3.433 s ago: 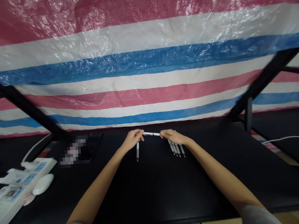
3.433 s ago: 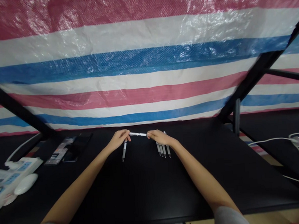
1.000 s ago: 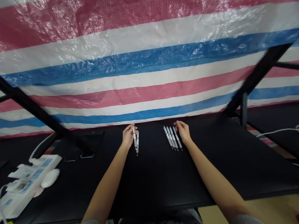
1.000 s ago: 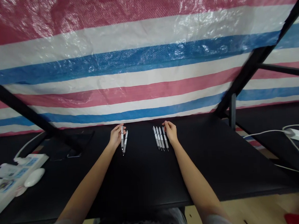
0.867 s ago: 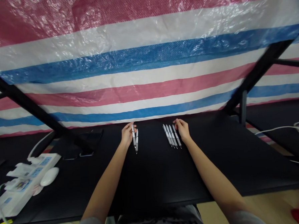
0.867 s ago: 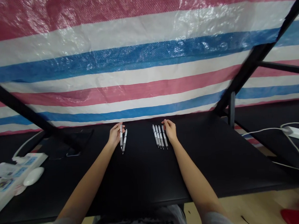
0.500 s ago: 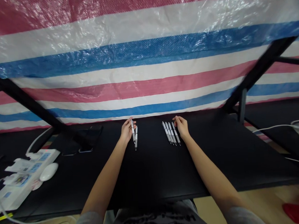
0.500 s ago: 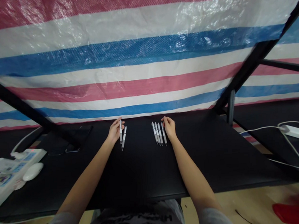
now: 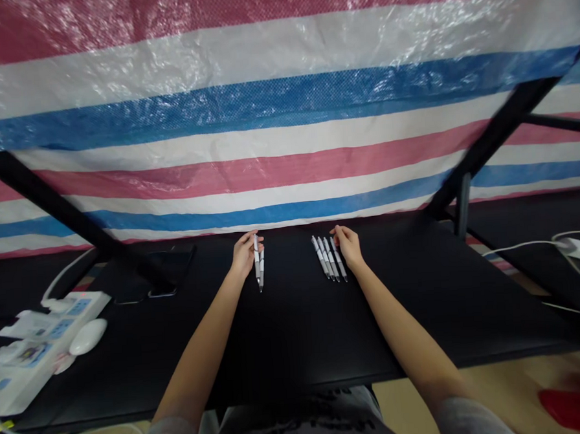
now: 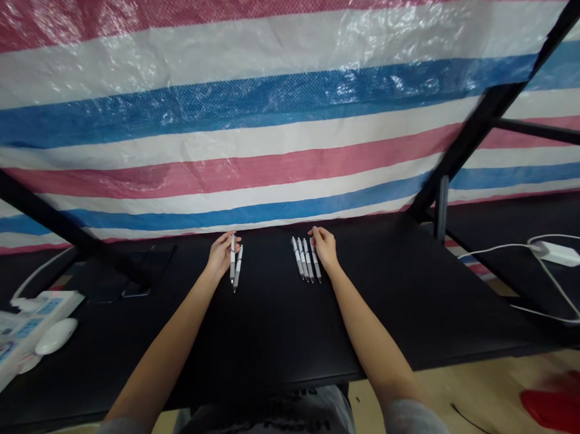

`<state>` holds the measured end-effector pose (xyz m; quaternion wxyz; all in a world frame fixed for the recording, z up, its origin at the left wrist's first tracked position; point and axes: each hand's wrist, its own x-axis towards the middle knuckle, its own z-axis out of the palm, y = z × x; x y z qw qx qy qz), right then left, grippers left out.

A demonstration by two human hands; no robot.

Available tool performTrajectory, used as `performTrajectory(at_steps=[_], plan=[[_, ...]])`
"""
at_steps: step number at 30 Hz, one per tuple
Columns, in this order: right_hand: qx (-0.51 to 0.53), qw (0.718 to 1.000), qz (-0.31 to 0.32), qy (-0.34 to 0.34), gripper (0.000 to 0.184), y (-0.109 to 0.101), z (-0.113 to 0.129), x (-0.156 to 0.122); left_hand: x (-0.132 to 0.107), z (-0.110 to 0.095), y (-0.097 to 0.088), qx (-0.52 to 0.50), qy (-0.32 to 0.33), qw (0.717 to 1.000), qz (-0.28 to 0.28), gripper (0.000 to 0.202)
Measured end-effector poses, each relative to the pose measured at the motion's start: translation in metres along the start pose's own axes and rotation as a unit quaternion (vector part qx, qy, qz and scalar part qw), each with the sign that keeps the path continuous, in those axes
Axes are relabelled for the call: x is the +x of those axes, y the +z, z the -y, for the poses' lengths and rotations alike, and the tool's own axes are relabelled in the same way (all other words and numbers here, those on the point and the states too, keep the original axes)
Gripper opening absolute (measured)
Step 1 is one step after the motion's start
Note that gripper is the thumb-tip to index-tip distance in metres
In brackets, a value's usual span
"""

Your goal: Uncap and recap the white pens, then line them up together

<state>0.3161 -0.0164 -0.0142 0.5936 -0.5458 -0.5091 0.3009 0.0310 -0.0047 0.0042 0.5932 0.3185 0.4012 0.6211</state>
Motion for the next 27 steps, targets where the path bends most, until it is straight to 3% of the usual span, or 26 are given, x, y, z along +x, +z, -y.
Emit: performTrajectory(at_steps=[11,27], plan=[[-0.001,1.000,0.012,0.008,0.041,0.0007,0.0014,-0.0010,-0.0053,0.0037,-0.0017,0.076,0.034,0.996,0.038,0.024],[-0.004,1.000,0.018,0.014,0.042,0.0009,0.0012,-0.0015,-0.0083,0.0030,-0.0003,0.090,0.052,0.994,0.033,0.029]])
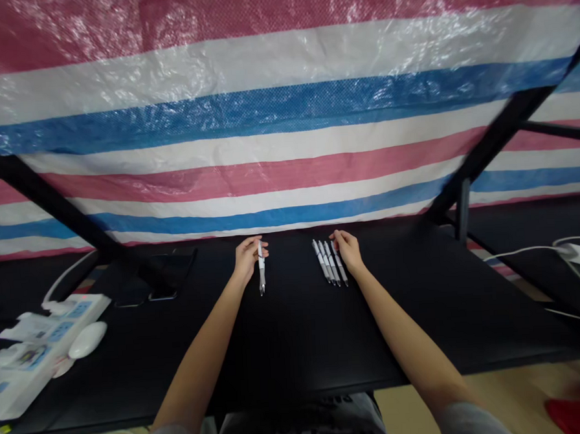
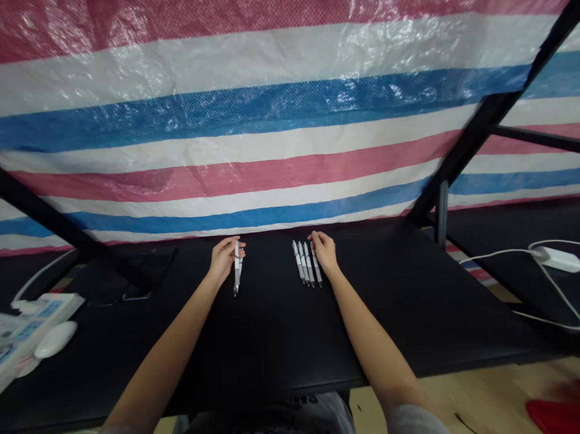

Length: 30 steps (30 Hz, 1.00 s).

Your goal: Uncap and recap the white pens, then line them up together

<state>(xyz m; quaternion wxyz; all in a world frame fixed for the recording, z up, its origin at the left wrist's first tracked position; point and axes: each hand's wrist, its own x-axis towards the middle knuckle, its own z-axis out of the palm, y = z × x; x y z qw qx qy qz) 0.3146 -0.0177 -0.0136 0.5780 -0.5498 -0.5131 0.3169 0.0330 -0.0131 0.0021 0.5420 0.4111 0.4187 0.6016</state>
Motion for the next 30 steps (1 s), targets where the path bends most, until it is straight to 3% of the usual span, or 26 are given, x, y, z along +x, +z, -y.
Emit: performTrajectory(at_steps=[11,16,21,25,30], plan=[[-0.026,1.000,0.000,-0.006,0.045,0.001,0.005,-0.002,0.001,0.003,0.000,0.046,0.040,0.998,0.016,0.036],[-0.038,0.999,0.004,-0.008,0.048,0.000,0.006,-0.003,0.001,0.006,0.002,0.130,0.075,0.988,0.028,0.041],[-0.055,0.998,0.012,-0.010,0.049,0.000,0.007,-0.002,-0.001,0.009,0.004,0.246,0.111,0.960,0.074,0.038],[-0.070,0.997,0.016,-0.019,0.050,0.001,0.007,-0.002,0.000,0.012,0.005,0.343,0.168,0.922,0.069,0.024],[-0.150,0.986,0.027,-0.061,0.044,-0.003,0.017,-0.009,0.002,0.015,0.006,0.385,0.199,0.898,0.074,0.017]])
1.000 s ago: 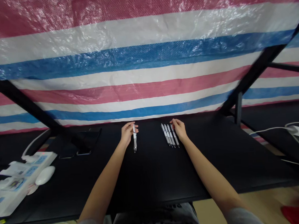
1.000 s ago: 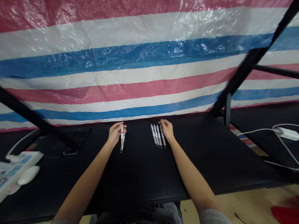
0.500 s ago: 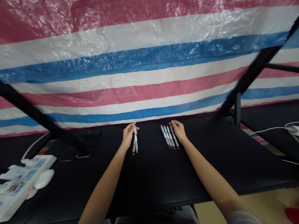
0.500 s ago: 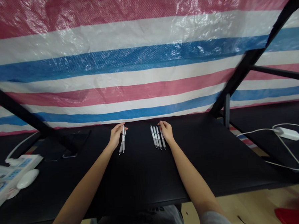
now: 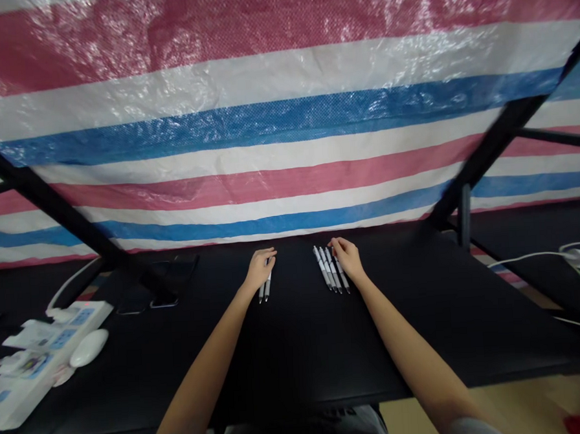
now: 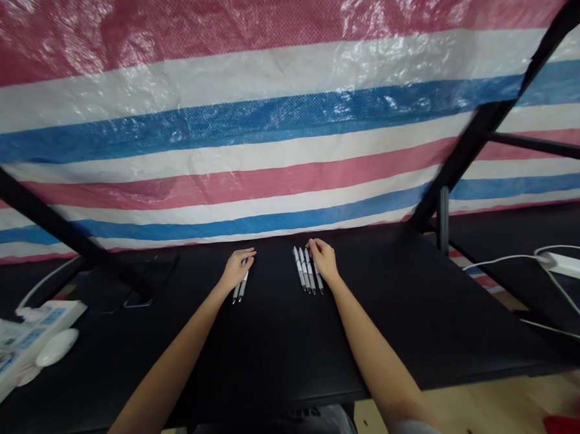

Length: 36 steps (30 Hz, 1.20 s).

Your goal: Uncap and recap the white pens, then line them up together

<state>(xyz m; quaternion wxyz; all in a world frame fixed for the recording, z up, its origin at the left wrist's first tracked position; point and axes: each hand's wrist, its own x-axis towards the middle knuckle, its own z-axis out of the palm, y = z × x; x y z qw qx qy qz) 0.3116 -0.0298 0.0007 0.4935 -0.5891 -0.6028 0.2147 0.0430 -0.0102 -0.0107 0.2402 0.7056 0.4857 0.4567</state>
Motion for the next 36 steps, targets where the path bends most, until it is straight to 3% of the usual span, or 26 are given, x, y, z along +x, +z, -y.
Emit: performTrajectory(at_steps=[3,8,15,24,36], plan=[[-0.113,0.992,0.045,-0.037,0.038,-0.007,0.016,-0.009,0.001,0.003,0.002,0.005,0.005,1.000,-0.003,0.017],[-0.289,0.946,0.117,-0.085,0.027,-0.012,0.041,-0.024,0.002,0.005,0.011,0.045,0.012,0.999,-0.026,0.018],[-0.381,0.910,0.145,-0.072,0.020,-0.003,0.046,-0.030,0.005,0.003,0.017,0.060,0.009,0.997,-0.044,0.016],[-0.385,0.913,0.115,-0.070,0.017,0.012,0.045,-0.033,0.001,0.000,0.013,0.090,0.023,0.995,-0.037,0.015],[-0.165,0.983,0.069,-0.042,0.018,0.014,0.047,-0.030,0.001,-0.006,0.016,0.152,0.020,0.988,-0.034,0.013]])
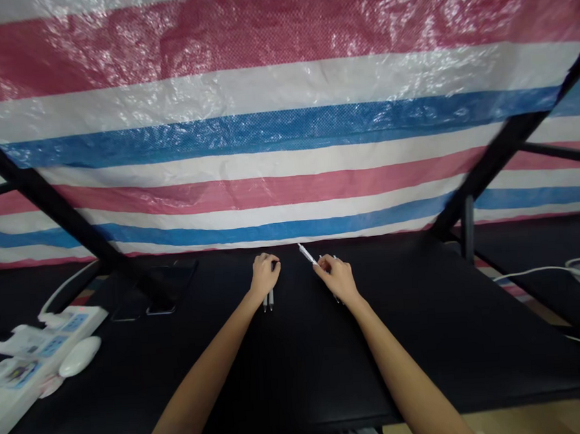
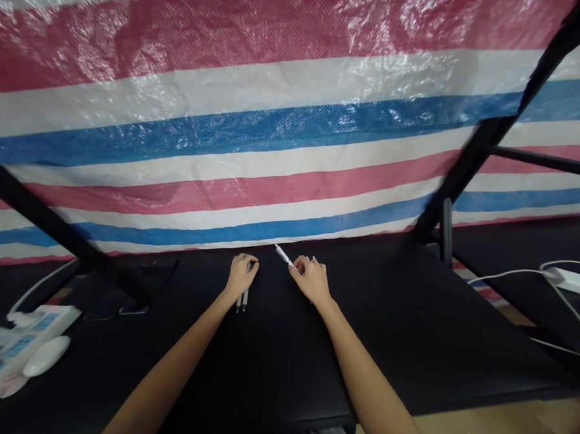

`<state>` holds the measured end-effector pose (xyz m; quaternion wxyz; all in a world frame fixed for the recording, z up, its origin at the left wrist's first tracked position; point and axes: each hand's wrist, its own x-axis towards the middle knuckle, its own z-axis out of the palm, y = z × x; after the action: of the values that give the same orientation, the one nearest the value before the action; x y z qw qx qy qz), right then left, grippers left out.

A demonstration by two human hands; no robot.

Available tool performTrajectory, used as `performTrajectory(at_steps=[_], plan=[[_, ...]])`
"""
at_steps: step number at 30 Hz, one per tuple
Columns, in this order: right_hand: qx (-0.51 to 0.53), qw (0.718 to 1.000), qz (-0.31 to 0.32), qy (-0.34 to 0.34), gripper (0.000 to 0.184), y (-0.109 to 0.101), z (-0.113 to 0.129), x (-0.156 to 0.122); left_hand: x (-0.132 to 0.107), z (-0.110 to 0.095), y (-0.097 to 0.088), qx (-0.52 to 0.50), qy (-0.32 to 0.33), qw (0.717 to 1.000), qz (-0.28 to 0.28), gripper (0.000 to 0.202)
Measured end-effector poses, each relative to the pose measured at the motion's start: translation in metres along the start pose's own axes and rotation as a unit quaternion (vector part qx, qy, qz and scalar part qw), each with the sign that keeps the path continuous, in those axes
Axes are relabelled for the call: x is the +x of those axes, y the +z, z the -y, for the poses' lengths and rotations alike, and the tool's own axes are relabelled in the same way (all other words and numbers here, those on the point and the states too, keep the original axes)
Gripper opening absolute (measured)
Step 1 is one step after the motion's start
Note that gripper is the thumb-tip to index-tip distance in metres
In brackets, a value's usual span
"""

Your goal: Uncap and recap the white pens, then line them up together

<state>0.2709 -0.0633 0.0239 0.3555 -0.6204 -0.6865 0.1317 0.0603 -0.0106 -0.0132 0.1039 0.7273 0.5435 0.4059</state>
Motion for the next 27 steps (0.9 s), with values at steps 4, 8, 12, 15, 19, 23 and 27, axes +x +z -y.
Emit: performTrajectory(at_steps=[4,8,12,15,19,23,27], plan=[[0.055,0.998,0.005,0.011,0.022,0.002,-0.003,0.000,-0.001,-0.005,-0.009,-0.065,-0.024,0.997,-0.031,0.012],[0.071,0.997,0.020,-0.015,0.027,0.002,-0.004,-0.001,-0.003,-0.010,-0.020,-0.236,-0.048,0.970,-0.038,0.023],[0.086,0.995,0.045,-0.034,0.028,0.003,-0.006,-0.002,-0.007,-0.015,-0.024,-0.287,-0.042,0.957,0.012,0.026],[0.104,0.993,0.045,-0.038,0.029,0.006,-0.007,-0.002,-0.008,-0.017,-0.023,-0.275,-0.033,0.960,0.037,0.017],[0.124,0.989,0.069,-0.040,0.029,0.010,-0.009,-0.001,-0.008,-0.017,-0.023,-0.262,-0.023,0.965,0.022,0.013],[0.141,0.985,0.090,-0.044,0.031,0.012,-0.009,-0.001,-0.007,-0.016,-0.023,-0.243,0.004,0.969,0.031,0.012],[0.151,0.983,0.087,-0.053,0.028,0.008,-0.009,-0.001,-0.006,-0.010,-0.021,-0.236,-0.014,0.972,0.001,0.014]])
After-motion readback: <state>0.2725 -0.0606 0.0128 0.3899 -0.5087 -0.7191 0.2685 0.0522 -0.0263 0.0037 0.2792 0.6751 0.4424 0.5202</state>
